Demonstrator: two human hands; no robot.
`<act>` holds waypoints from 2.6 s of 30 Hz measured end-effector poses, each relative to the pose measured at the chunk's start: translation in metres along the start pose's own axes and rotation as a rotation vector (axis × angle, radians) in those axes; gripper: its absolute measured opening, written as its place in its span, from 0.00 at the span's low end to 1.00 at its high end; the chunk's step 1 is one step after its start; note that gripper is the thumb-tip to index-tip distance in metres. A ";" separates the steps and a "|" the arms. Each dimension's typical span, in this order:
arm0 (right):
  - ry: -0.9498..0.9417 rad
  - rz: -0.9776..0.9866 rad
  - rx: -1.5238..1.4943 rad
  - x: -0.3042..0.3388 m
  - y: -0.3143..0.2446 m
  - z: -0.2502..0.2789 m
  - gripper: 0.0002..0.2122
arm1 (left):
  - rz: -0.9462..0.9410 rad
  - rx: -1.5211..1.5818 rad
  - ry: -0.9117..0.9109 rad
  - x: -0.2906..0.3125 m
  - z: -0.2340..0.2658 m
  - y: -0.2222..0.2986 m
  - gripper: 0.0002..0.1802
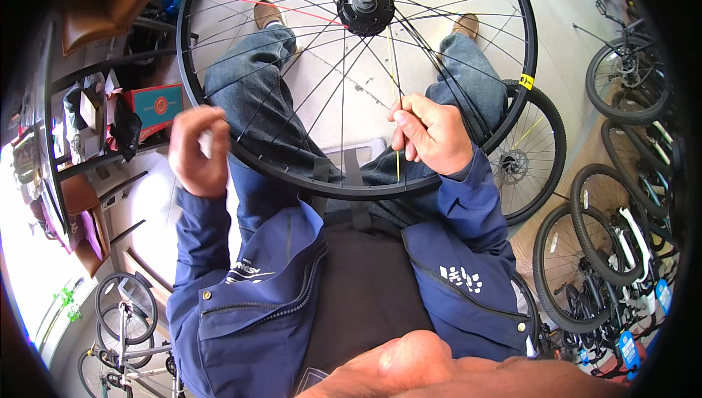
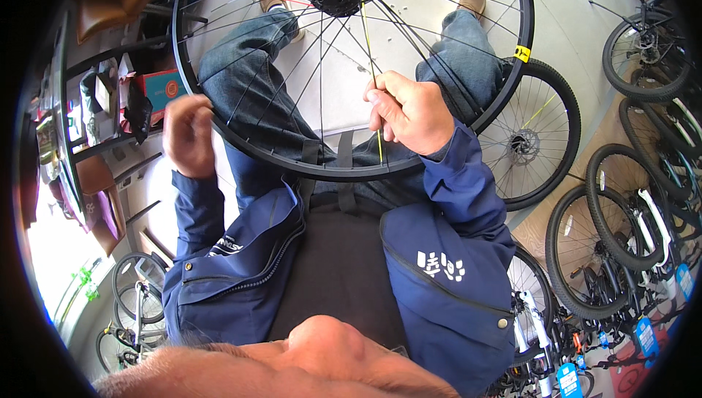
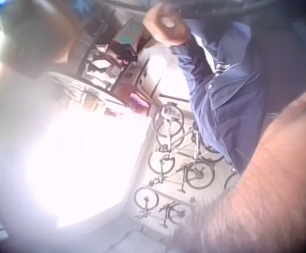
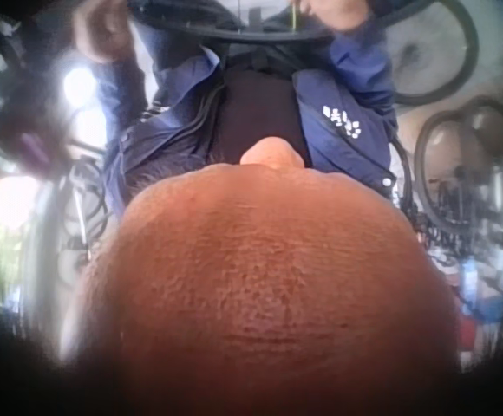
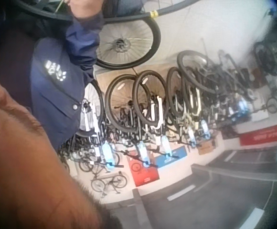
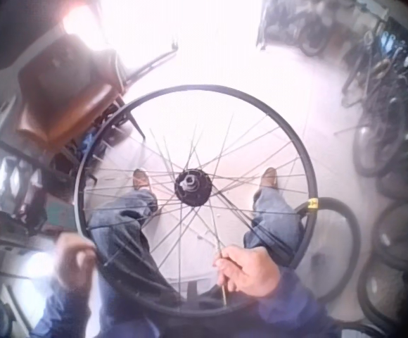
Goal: The person laces a bicycle wheel by inserting spokes into the hub and rim, then threads and tightens the spoke nipples. They rotate the wheel to access different sections and continue lacing additional spokes.
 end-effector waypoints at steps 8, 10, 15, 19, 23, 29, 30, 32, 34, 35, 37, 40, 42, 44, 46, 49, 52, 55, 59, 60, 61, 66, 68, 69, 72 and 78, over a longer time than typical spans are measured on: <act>0.009 0.016 0.004 0.001 0.000 0.000 0.11 | -0.202 0.078 -0.283 0.063 -0.047 0.079 0.20; 0.011 0.005 0.015 0.000 0.000 0.000 0.09 | -0.224 0.082 -0.280 0.071 -0.048 0.084 0.19; 0.021 0.004 0.018 0.001 0.000 0.000 0.09 | -0.133 -0.054 -0.185 0.085 -0.032 0.074 0.19; 0.006 0.030 0.057 0.001 0.000 0.000 0.10 | -0.032 -0.126 -0.121 0.090 -0.022 0.066 0.21; 0.008 -0.022 -0.008 0.002 0.000 -0.001 0.09 | 0.037 -0.104 -0.148 0.088 -0.024 0.064 0.21; 0.002 -0.020 -0.002 0.004 -0.004 0.000 0.10 | 0.089 -0.102 -0.235 0.079 -0.028 0.064 0.20; -0.006 -0.002 0.002 0.004 -0.005 0.000 0.10 | 0.066 -0.104 -0.241 0.078 -0.028 0.063 0.20; -0.022 0.004 -0.004 0.004 -0.006 0.001 0.12 | 0.073 -0.079 -0.237 0.076 -0.028 0.062 0.20; -0.018 -0.004 -0.004 0.004 -0.007 0.001 0.11 | 0.087 -0.053 -0.227 0.076 -0.029 0.060 0.20; -0.027 -0.016 -0.022 0.004 -0.007 0.000 0.11 | 0.084 -0.058 -0.237 0.076 -0.028 0.061 0.20; -0.027 -0.019 -0.015 0.004 -0.007 -0.001 0.11 | 0.083 -0.079 -0.263 0.076 -0.027 0.060 0.20; -0.020 0.004 0.026 0.003 -0.008 -0.001 0.11 | 0.065 -0.071 -0.279 0.074 -0.025 0.059 0.20; -0.027 0.019 0.027 0.002 -0.007 -0.001 0.11 | 0.065 -0.060 -0.281 0.073 -0.024 0.060 0.20; -0.019 0.004 0.025 0.002 -0.006 -0.001 0.11 | 0.068 -0.083 -0.285 0.071 -0.024 0.062 0.20; -0.021 0.049 0.049 0.002 -0.006 -0.001 0.11 | 0.070 -0.092 -0.294 0.070 -0.025 0.064 0.20; -0.019 0.051 0.043 0.003 -0.004 0.000 0.11 | 0.081 -0.098 -0.306 0.067 -0.025 0.070 0.20; -0.020 0.054 0.035 0.003 -0.002 0.000 0.12 | 0.058 -0.092 -0.304 0.066 -0.025 0.078 0.20; -0.015 0.056 0.041 0.002 -0.002 0.000 0.12 | 0.048 -0.058 -0.391 0.065 -0.029 0.086 0.21; -0.017 0.070 0.022 0.002 -0.004 -0.002 0.12 | 0.043 -0.062 -0.479 0.058 -0.035 0.090 0.21; -0.015 0.078 0.021 0.002 -0.005 -0.001 0.13 | 0.024 -0.059 -0.481 0.055 -0.036 0.091 0.21; -0.011 0.085 0.022 0.002 -0.006 -0.002 0.13 | 0.006 -0.056 -0.482 0.051 -0.036 0.093 0.21; -0.028 0.044 -0.012 0.003 -0.009 0.000 0.09 | -0.181 -0.028 -0.583 0.040 -0.051 0.107 0.25; -0.027 -0.029 -0.002 0.004 -0.009 0.000 0.09 | -0.203 -0.007 -0.633 0.036 -0.059 0.110 0.26; -0.022 -0.063 -0.008 0.005 -0.009 0.000 0.09 | -0.217 0.006 -0.659 0.035 -0.062 0.110 0.27; -0.031 -0.049 -0.047 0.004 -0.010 -0.004 0.10 | -0.229 0.005 -0.652 0.031 -0.065 0.111 0.24; -0.104 -0.050 -0.115 -0.001 -0.013 -0.011 0.10 | -0.233 0.028 -0.618 0.029 -0.065 0.114 0.20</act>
Point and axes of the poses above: each hand's wrist, its own x-axis away from the middle knuckle, its own z-axis out of the back of the hand, y = z × x, the point moved 2 cm from there along -x, towards the middle knuckle, and after that the axes turned 2 degrees about -x, right-handed, at the moved point
